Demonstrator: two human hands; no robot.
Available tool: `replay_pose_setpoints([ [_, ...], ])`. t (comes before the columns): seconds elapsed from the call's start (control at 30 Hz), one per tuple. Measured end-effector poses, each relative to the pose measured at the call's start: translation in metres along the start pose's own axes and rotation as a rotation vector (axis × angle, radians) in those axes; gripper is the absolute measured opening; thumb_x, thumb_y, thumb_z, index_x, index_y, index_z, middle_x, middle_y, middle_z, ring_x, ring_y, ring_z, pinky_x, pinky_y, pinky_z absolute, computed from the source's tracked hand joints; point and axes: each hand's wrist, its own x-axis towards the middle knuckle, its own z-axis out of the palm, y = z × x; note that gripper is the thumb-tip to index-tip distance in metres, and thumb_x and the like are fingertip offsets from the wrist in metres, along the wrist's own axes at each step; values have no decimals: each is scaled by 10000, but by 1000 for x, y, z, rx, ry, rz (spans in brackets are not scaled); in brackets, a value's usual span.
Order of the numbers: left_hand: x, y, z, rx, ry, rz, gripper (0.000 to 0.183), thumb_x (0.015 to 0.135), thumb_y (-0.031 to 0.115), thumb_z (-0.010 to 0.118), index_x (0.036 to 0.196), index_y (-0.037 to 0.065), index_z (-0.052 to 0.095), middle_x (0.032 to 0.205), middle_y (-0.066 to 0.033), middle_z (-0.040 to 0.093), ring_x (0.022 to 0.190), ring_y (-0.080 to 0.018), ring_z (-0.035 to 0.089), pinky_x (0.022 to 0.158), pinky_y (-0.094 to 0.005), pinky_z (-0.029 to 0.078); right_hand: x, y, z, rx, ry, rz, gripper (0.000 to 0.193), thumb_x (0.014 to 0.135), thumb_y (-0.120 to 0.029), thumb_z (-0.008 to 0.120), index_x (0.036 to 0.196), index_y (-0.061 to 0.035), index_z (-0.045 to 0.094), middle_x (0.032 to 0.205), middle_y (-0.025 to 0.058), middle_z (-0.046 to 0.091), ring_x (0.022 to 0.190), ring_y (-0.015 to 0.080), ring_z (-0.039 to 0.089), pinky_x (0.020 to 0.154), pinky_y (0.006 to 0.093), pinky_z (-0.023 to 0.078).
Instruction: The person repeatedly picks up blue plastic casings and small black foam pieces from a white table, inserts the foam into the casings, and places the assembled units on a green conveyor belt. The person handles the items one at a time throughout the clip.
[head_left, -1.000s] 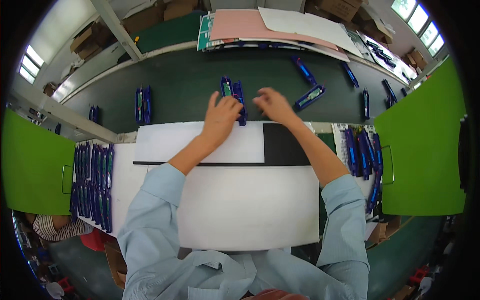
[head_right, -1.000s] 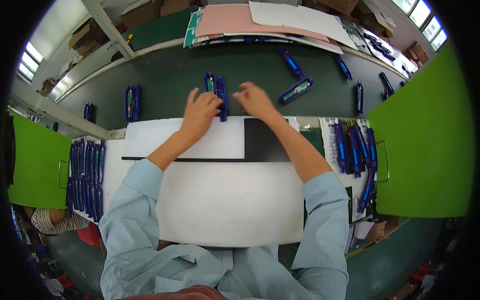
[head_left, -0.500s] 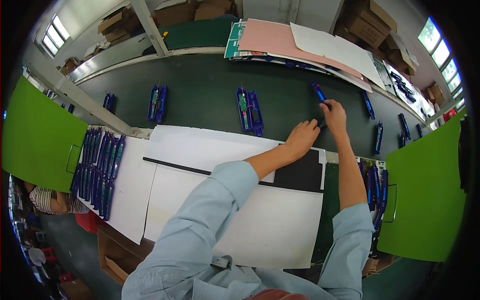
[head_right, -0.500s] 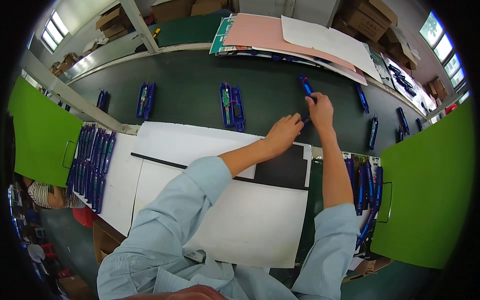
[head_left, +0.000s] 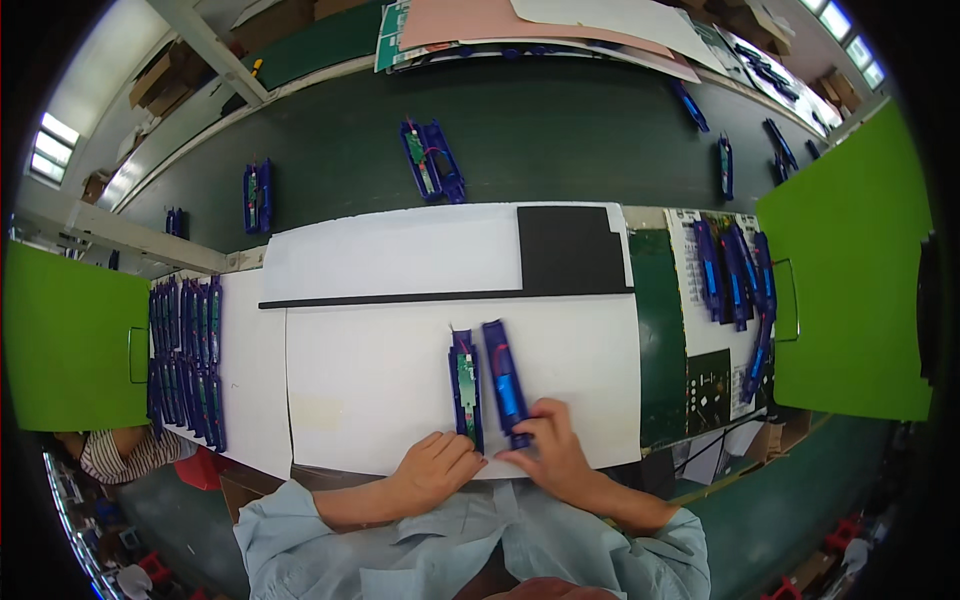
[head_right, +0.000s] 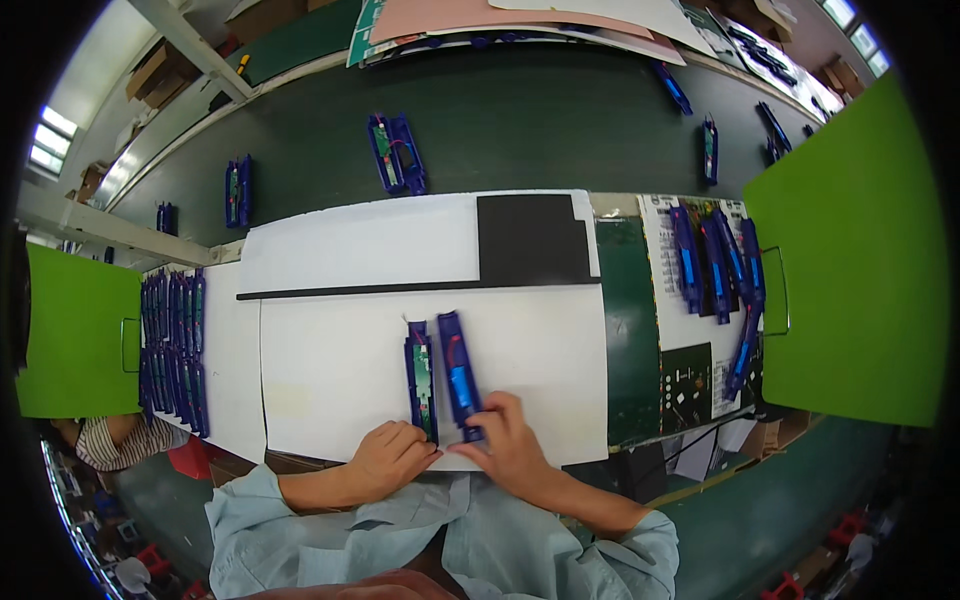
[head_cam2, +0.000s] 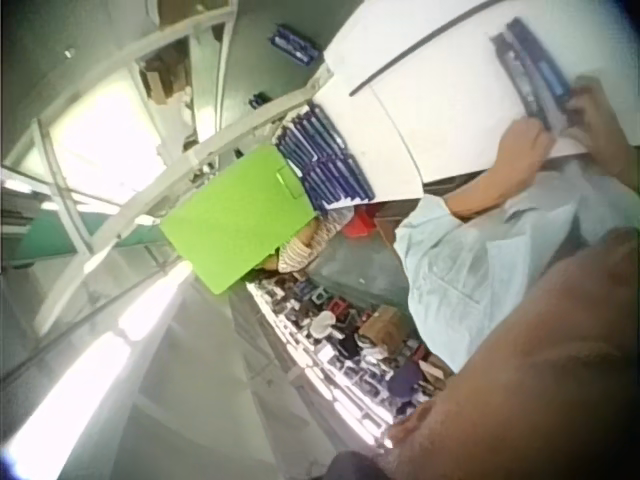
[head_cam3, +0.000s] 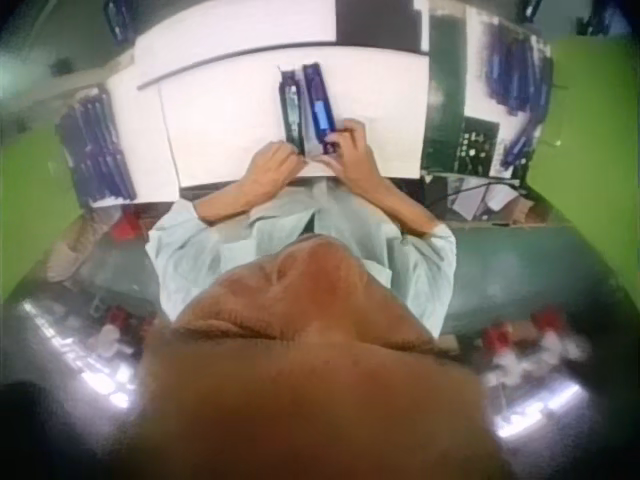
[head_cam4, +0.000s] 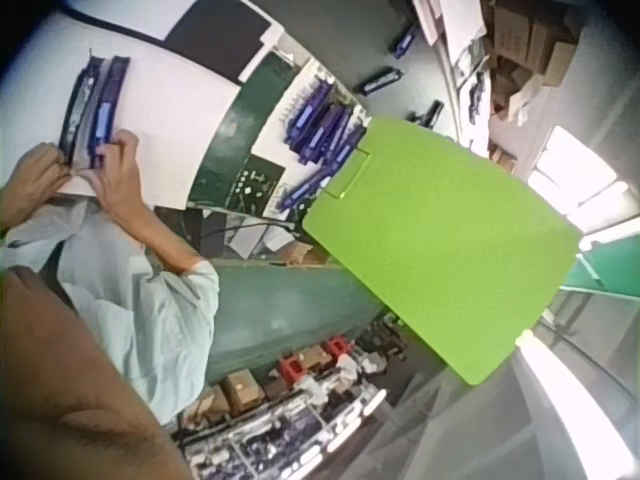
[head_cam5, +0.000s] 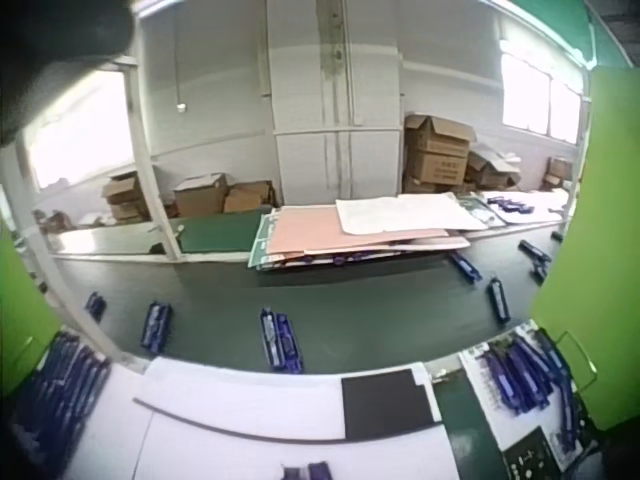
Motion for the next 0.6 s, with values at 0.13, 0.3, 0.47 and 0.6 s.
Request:
replay_pose_setpoints([
  [0.13, 21, 1, -19, -146, -44, -84, 262, 868, 247, 854, 1001, 75, 708, 955, -84, 663, 814, -270, 642, 707, -400, 479, 25, -2, -31, 165, -158, 182, 460, 877, -161, 893, 1251, -49, 651, 1109, 81, 657, 792, 184, 670, 717, 299, 567],
  [0.3, 161, -62, -6, -56, 50, 51, 195, 963, 202, 748, 1094, 66, 698, 1104, -121, 643, 1072, -322, 609, 913, -435, 476, 139, 106, -117, -321, 361, -102, 175, 990, -21, 692, 1163, -1, 695, 1035, 142, 736, 872, 297, 708, 789, 385, 568],
  [0.47, 247, -104, 46, 137, 76, 153, 478, 926, 331, 798, 1369, 181, 702, 1430, -89, 618, 1391, -319, 507, 1111, -483, 404, 178, 158, -136, -410, 181, 4, 423, 952, -17, 717, 1364, -47, 627, 1187, 164, 738, 1100, 387, 677, 932, 469, 557],
  [0.6, 249, -107, 65, 198, 86, 120, 473, 945, 345, 776, 1404, 248, 706, 1463, -70, 610, 1398, -310, 501, 1123, -500, 387, 170, 183, -130, -280, 179, 56, 469, 918, 9, 748, 1365, -57, 623, 1196, 136, 742, 1069, 334, 695, 941, 434, 566],
])
